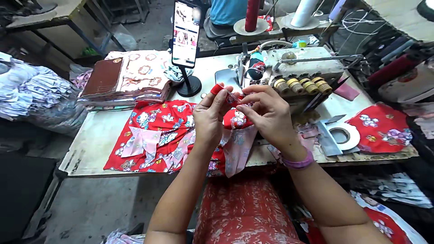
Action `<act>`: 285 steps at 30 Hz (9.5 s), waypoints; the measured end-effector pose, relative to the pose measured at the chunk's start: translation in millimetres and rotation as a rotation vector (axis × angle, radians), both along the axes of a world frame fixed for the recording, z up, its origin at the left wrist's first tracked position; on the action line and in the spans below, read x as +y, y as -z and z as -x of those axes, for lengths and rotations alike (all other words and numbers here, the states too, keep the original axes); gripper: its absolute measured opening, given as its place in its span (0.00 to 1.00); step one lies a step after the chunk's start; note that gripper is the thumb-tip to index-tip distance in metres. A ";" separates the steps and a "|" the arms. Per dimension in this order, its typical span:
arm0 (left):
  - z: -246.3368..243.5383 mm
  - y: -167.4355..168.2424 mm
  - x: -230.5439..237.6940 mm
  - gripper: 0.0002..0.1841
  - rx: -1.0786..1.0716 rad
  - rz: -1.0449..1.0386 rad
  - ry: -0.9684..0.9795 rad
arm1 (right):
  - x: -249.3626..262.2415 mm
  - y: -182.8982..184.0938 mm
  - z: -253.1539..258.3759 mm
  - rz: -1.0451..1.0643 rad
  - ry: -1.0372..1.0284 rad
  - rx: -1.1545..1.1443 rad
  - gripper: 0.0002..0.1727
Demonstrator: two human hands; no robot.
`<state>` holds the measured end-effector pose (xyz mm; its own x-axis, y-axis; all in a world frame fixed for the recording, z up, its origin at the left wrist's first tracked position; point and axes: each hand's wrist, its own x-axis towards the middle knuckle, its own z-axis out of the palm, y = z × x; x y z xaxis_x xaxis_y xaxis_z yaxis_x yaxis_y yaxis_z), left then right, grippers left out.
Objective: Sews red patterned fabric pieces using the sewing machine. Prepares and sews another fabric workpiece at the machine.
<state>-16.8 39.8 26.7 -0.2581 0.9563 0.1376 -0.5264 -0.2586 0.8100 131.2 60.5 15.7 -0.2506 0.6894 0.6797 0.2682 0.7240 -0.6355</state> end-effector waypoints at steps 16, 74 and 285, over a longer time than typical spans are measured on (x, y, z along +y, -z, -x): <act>0.9 2.5 -4.7 0.09 0.018 -0.026 0.055 | 4.2 -2.9 -5.6 0.206 -0.104 0.037 0.03; 27.7 -42.9 -63.4 0.24 2.168 -0.745 0.273 | -59.8 -7.1 -30.5 0.849 -0.303 -0.364 0.10; 9.5 7.8 -25.9 0.08 1.753 -0.674 0.454 | -66.8 88.2 -61.6 0.223 -0.117 -0.002 0.08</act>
